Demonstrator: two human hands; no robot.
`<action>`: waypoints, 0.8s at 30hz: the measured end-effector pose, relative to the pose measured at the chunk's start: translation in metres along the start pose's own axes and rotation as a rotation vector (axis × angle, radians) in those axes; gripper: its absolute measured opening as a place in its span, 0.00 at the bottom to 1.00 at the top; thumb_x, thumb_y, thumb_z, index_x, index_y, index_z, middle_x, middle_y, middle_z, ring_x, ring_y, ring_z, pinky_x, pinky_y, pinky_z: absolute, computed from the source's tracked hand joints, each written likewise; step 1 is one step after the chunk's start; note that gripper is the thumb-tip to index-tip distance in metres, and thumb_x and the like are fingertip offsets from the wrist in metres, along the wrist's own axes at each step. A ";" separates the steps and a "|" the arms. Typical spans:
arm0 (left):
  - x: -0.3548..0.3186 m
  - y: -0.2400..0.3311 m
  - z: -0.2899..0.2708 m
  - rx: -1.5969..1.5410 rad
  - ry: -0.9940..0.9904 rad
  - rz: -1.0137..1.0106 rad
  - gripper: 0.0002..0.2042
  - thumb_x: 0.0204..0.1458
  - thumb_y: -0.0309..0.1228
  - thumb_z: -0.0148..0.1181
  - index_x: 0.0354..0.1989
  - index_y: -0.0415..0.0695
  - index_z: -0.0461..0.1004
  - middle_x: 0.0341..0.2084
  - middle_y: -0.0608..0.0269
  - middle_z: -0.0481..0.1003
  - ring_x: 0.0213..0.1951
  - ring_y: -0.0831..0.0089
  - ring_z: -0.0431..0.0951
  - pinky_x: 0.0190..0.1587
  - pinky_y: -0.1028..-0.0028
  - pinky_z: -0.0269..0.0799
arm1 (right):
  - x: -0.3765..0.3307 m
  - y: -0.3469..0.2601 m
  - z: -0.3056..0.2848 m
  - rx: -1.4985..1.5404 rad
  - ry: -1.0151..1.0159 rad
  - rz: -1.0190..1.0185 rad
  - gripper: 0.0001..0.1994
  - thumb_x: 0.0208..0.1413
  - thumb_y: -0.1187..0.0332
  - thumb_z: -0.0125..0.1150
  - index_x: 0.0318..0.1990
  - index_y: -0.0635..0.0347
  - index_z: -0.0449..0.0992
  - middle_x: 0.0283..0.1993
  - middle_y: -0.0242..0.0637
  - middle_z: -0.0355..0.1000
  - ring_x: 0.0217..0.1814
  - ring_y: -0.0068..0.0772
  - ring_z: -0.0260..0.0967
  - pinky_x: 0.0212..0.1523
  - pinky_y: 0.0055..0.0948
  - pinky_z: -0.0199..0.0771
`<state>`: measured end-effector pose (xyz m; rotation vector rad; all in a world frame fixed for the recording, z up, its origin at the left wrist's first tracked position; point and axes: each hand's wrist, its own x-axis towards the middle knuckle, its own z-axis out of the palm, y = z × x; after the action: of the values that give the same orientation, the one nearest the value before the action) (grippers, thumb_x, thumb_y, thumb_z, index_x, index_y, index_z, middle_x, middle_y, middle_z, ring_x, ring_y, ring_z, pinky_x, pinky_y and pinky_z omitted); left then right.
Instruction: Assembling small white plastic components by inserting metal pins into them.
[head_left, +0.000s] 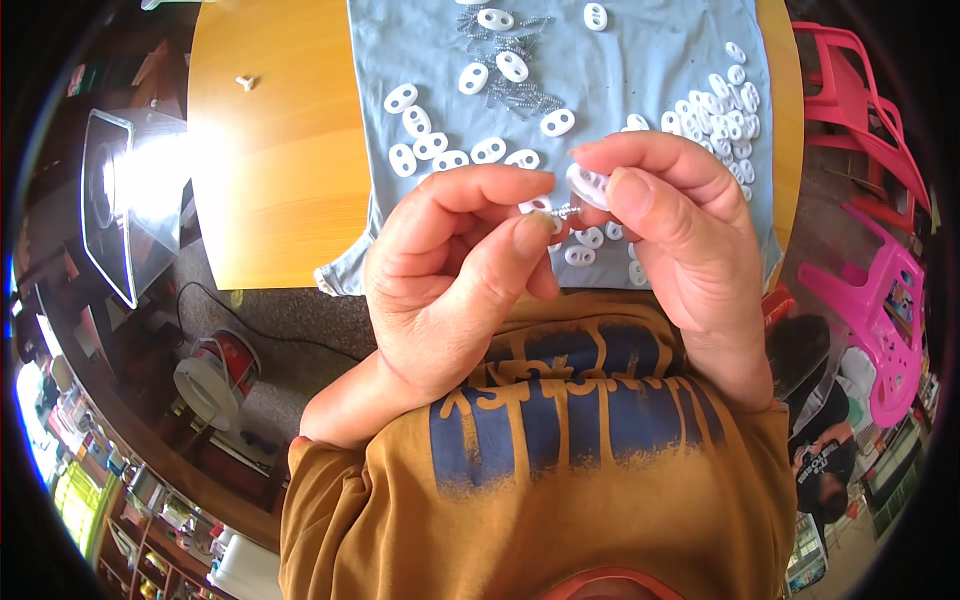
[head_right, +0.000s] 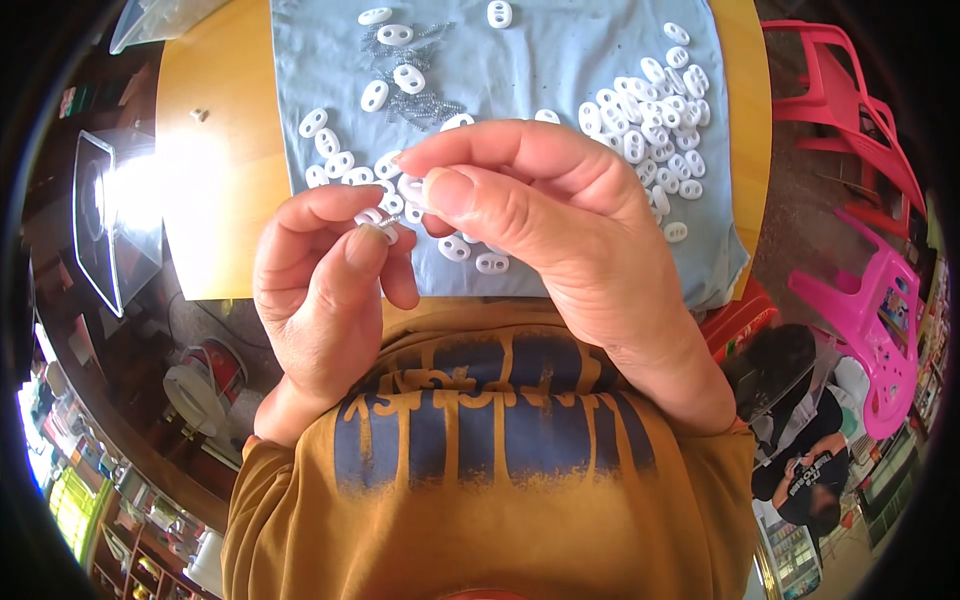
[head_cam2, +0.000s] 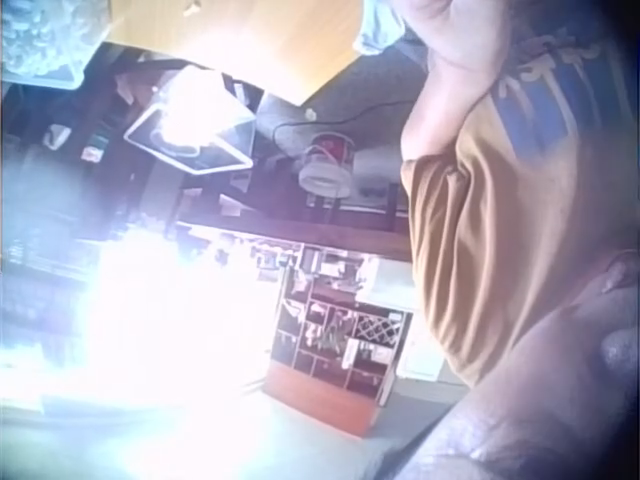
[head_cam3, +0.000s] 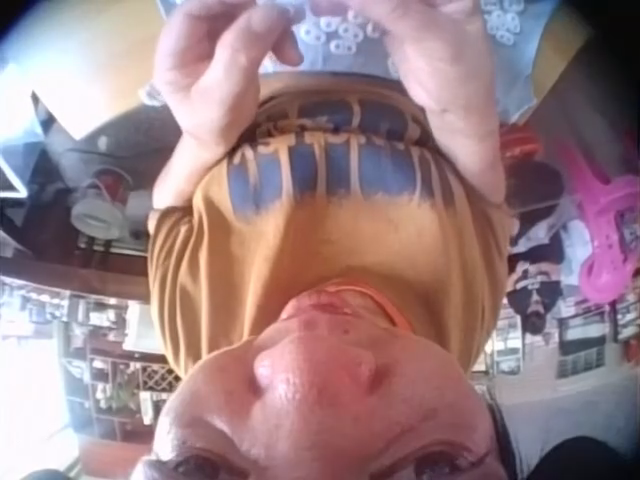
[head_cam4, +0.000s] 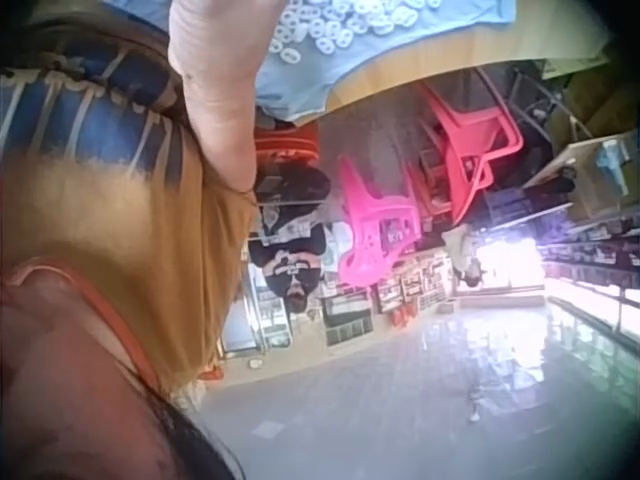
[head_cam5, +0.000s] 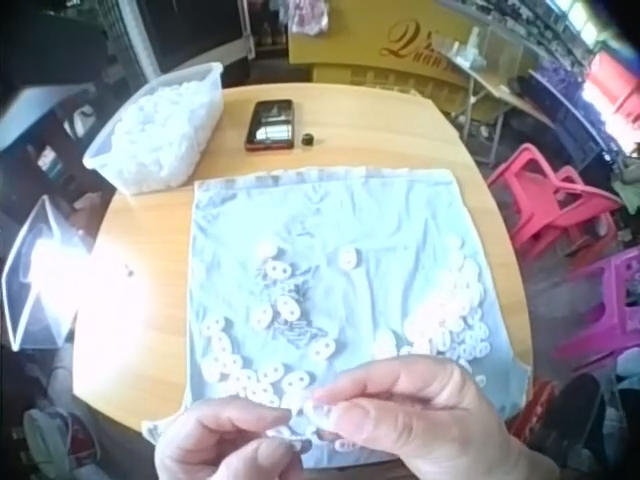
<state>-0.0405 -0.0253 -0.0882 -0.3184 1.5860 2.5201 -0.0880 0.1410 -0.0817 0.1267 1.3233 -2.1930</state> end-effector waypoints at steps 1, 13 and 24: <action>0.000 0.000 0.000 0.000 0.001 0.001 0.11 0.52 0.25 0.54 0.43 0.36 0.68 0.28 0.54 0.76 0.20 0.75 0.71 0.25 0.79 0.67 | 0.000 0.000 0.000 0.000 -0.001 0.000 0.12 0.53 0.70 0.56 0.43 0.67 0.73 0.40 0.37 0.73 0.38 0.21 0.69 0.42 0.22 0.69; 0.002 -0.001 0.003 -0.027 0.026 -0.033 0.10 0.52 0.25 0.55 0.42 0.37 0.68 0.28 0.55 0.75 0.20 0.75 0.71 0.24 0.80 0.67 | -0.005 -0.004 0.005 -0.296 -0.021 -0.199 0.10 0.54 0.74 0.55 0.42 0.68 0.73 0.39 0.35 0.72 0.40 0.20 0.67 0.44 0.18 0.65; -0.007 -0.007 -0.014 -0.042 0.048 -0.014 0.09 0.53 0.21 0.53 0.42 0.36 0.68 0.30 0.59 0.74 0.25 0.80 0.72 0.29 0.83 0.70 | 0.018 0.011 -0.010 -1.404 0.052 -0.944 0.15 0.38 0.82 0.64 0.38 0.64 0.75 0.27 0.35 0.71 0.30 0.32 0.68 0.36 0.28 0.66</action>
<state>-0.0310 -0.0354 -0.0984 -0.3965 1.5436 2.5563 -0.0992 0.1383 -0.1017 -1.1474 2.9756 -1.2187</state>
